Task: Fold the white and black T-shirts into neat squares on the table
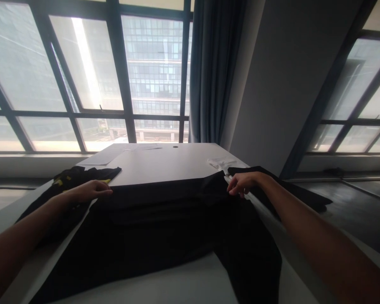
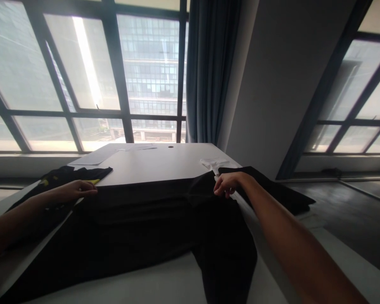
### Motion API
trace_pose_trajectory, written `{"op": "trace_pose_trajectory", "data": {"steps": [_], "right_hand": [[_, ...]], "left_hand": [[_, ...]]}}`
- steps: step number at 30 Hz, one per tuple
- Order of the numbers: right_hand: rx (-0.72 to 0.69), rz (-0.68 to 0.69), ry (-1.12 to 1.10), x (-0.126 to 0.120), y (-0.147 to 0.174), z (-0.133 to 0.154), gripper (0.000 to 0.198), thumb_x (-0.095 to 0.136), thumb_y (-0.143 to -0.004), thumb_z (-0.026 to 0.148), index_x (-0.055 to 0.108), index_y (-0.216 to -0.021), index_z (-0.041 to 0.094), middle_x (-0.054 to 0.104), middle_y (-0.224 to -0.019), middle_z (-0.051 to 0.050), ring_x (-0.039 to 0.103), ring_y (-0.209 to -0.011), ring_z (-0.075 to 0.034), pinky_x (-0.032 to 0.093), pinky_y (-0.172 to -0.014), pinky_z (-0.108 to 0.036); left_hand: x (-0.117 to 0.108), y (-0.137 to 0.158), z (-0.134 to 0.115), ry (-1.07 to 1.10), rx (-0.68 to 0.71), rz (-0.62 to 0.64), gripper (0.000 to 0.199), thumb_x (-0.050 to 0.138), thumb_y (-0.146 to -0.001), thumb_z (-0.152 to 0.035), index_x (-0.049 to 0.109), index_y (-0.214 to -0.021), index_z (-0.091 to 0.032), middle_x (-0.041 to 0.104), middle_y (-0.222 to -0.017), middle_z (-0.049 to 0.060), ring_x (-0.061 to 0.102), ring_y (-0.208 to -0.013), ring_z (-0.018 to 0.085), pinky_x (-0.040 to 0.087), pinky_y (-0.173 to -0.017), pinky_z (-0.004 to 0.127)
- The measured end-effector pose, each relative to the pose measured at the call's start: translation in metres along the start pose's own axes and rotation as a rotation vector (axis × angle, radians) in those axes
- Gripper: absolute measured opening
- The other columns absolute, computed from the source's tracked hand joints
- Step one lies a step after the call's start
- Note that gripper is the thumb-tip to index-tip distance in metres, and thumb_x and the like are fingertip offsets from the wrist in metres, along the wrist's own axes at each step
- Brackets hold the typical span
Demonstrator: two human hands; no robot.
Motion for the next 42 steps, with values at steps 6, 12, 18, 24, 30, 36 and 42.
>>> {"op": "trace_pose_trajectory", "data": {"steps": [6, 12, 18, 24, 30, 36, 42], "right_hand": [[-0.177, -0.278, 0.163, 0.017, -0.028, 0.026, 0.065, 0.068, -0.077, 0.059, 0.066, -0.129, 0.019, 0.065, -0.129, -0.014, 0.063, -0.116, -0.030, 0.049, -0.096, -0.036], [-0.132, -0.246, 0.299, 0.045, -0.091, 0.019, 0.094, 0.067, -0.073, 0.070, 0.043, -0.150, 0.022, 0.035, -0.157, -0.016, 0.038, -0.141, -0.038, 0.035, -0.113, -0.047], [-0.021, -0.450, 0.320, 0.030, -0.134, 0.030, 0.076, 0.044, -0.095, 0.061, 0.029, -0.156, 0.018, 0.021, -0.162, -0.017, 0.019, -0.150, -0.031, 0.023, -0.118, -0.046], [-0.101, -0.702, 0.361, 0.031, -0.110, 0.036, 0.054, 0.040, -0.100, 0.046, 0.048, -0.145, 0.017, 0.045, -0.150, -0.015, 0.044, -0.136, -0.029, 0.034, -0.111, -0.042], [-0.249, -0.683, 0.334, 0.044, -0.048, 0.009, 0.033, 0.054, -0.085, 0.014, 0.073, -0.112, 0.017, 0.068, -0.119, -0.009, 0.061, -0.112, -0.021, 0.042, -0.102, -0.028], [-0.291, -0.572, 0.146, 0.058, -0.013, -0.024, 0.056, 0.052, -0.060, -0.002, 0.074, -0.108, 0.018, 0.069, -0.115, -0.007, 0.063, -0.109, -0.021, 0.045, -0.098, -0.027], [-0.297, -0.274, -0.039, 0.067, 0.015, -0.035, 0.064, 0.064, -0.055, 0.004, 0.075, -0.114, 0.025, 0.048, -0.149, -0.007, 0.041, -0.138, -0.033, 0.034, -0.113, -0.038]], "left_hand": [[0.029, -0.015, -0.016, -0.137, 0.021, 0.018, 0.072, 0.043, -0.076, -0.076, 0.073, -0.113, -0.023, 0.071, -0.117, 0.011, 0.065, -0.108, 0.033, 0.049, -0.094, 0.038], [0.067, -0.029, -0.004, -0.151, -0.142, 0.154, 0.097, 0.046, -0.074, -0.080, 0.042, -0.151, -0.020, 0.033, -0.158, 0.017, 0.032, -0.143, 0.044, 0.034, -0.108, 0.056], [0.059, -0.070, -0.008, -0.238, -0.219, 0.009, 0.081, 0.031, -0.091, -0.066, 0.030, -0.156, -0.018, 0.020, -0.163, 0.014, 0.016, -0.150, 0.037, 0.019, -0.115, 0.059], [0.043, -0.058, -0.044, -0.403, -0.074, -0.316, 0.051, 0.037, -0.093, -0.047, 0.066, -0.122, -0.015, 0.059, -0.133, 0.019, 0.051, -0.124, 0.037, 0.040, -0.100, 0.050], [0.050, -0.008, -0.040, -0.154, 0.118, -0.181, 0.041, 0.043, -0.086, -0.047, 0.071, -0.102, -0.021, 0.068, -0.113, 0.009, 0.064, -0.101, 0.027, 0.049, -0.090, 0.036], [0.046, 0.036, -0.010, 0.024, 0.184, -0.119, 0.040, 0.047, -0.070, -0.029, 0.073, -0.099, -0.020, 0.073, -0.113, 0.007, 0.065, -0.109, 0.027, 0.045, -0.104, 0.037], [0.040, 0.076, -0.007, 0.163, 0.179, 0.019, 0.056, 0.050, -0.063, -0.023, 0.072, -0.114, -0.021, 0.060, -0.140, 0.007, 0.052, -0.132, 0.029, 0.036, -0.114, 0.041]]}}
Point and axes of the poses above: each hand's wrist, its own y-axis away from the middle knuckle, its own x-axis out of the palm, z = x × y, the point moved 4 cm from there along -y, towards the middle knuckle
